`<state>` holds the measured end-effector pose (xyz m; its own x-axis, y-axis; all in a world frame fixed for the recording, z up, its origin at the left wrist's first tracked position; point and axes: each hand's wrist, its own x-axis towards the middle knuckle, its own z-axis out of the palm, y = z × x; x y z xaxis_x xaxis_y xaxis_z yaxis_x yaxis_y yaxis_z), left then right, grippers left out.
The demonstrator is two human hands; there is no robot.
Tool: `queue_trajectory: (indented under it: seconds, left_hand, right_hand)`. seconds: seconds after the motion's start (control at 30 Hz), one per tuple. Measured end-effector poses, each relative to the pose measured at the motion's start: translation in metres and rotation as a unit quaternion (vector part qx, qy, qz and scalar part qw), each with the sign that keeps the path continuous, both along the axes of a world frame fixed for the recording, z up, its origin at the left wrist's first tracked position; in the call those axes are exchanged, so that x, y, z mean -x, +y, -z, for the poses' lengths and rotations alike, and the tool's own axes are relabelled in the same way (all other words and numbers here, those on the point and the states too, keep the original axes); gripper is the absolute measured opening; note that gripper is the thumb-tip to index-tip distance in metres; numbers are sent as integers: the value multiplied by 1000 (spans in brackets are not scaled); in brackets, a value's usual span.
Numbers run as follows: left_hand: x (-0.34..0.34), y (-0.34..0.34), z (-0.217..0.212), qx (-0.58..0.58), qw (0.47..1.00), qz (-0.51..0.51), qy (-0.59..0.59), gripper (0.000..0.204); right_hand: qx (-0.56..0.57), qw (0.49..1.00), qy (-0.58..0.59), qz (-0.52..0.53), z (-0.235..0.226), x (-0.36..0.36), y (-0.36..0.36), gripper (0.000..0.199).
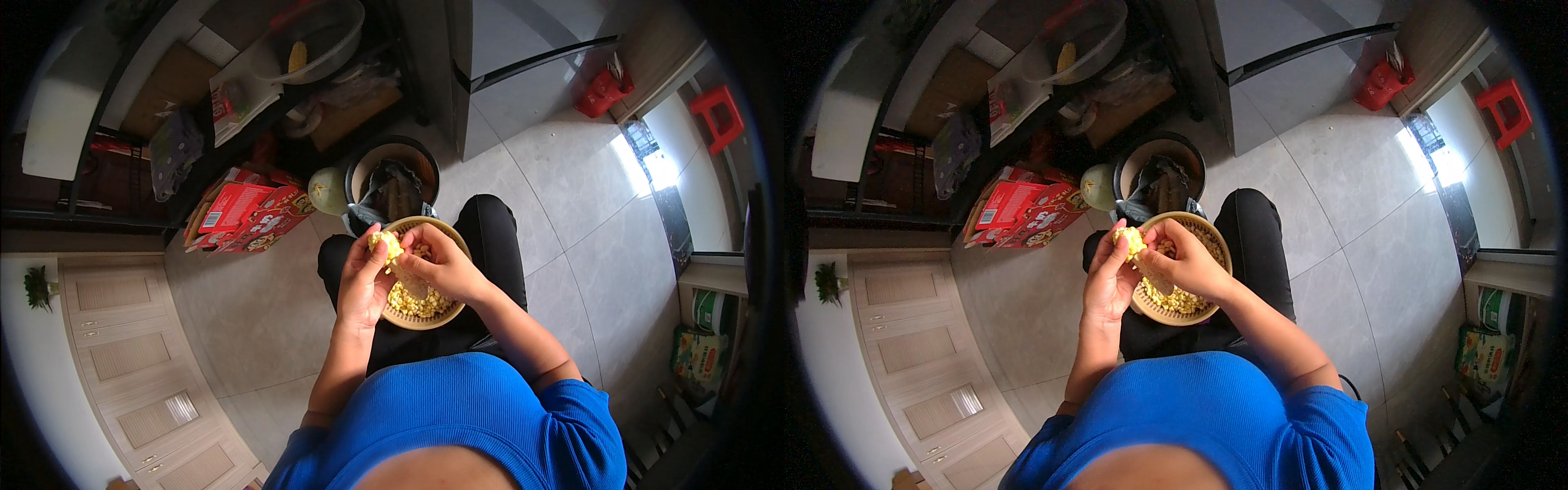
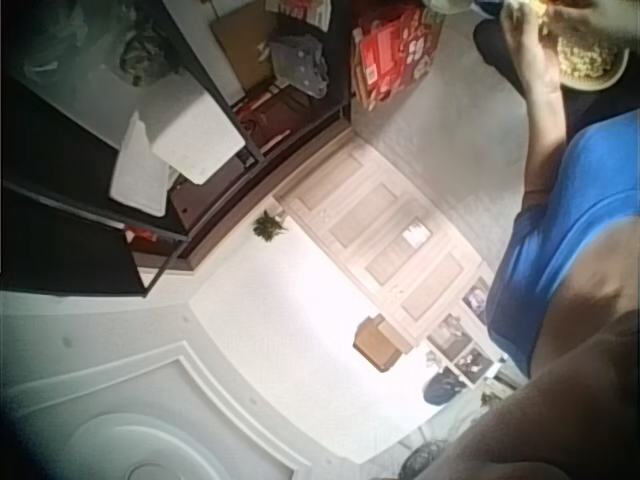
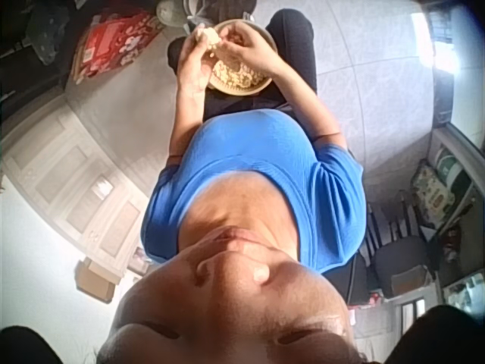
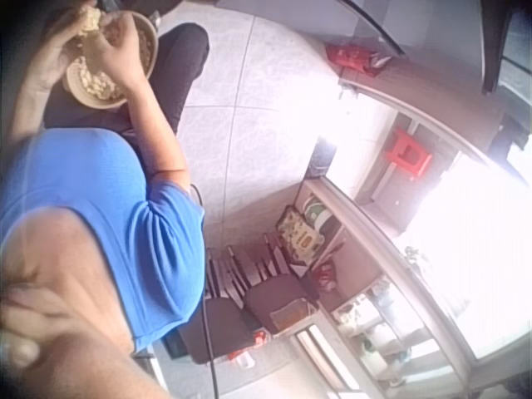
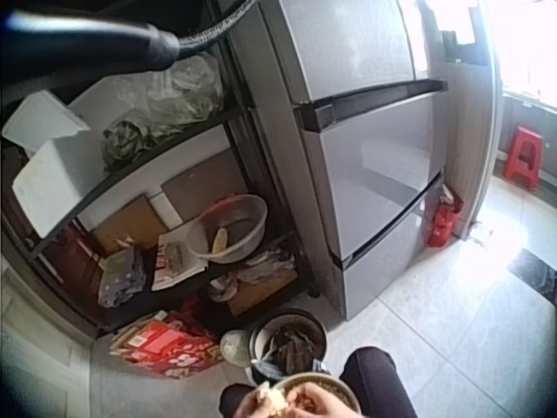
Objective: The person sits on the floor and removes corn kernels from a cob by hand, placing them into a bowl. The person holds the corn cob in one hand and uses the other hand to strip the kernels off, repeating the process until the cob is mostly bare.
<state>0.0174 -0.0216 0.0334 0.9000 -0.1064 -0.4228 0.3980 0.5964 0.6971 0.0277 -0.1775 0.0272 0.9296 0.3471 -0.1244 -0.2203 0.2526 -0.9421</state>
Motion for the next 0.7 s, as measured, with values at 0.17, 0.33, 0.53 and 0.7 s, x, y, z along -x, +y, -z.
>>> queue_trajectory:
  seconds: [0.17,0.33,0.53,0.7]
  left_hand:
    - [0,0,-1,14,1000,11,-11,35]
    - [-2,2,-4,57,998,-6,22,36]
    - [1,-3,-3,-53,998,-3,-21,36]
    - [1,-5,-2,-29,1000,-11,6,37]
  right_hand:
    - [-87,989,106,-51,3,-4,-4,19]
    - [-62,997,47,-21,8,0,0,21]
    - [89,993,-67,38,-9,5,5,22]
    - [133,988,-66,50,-3,2,-1,15]
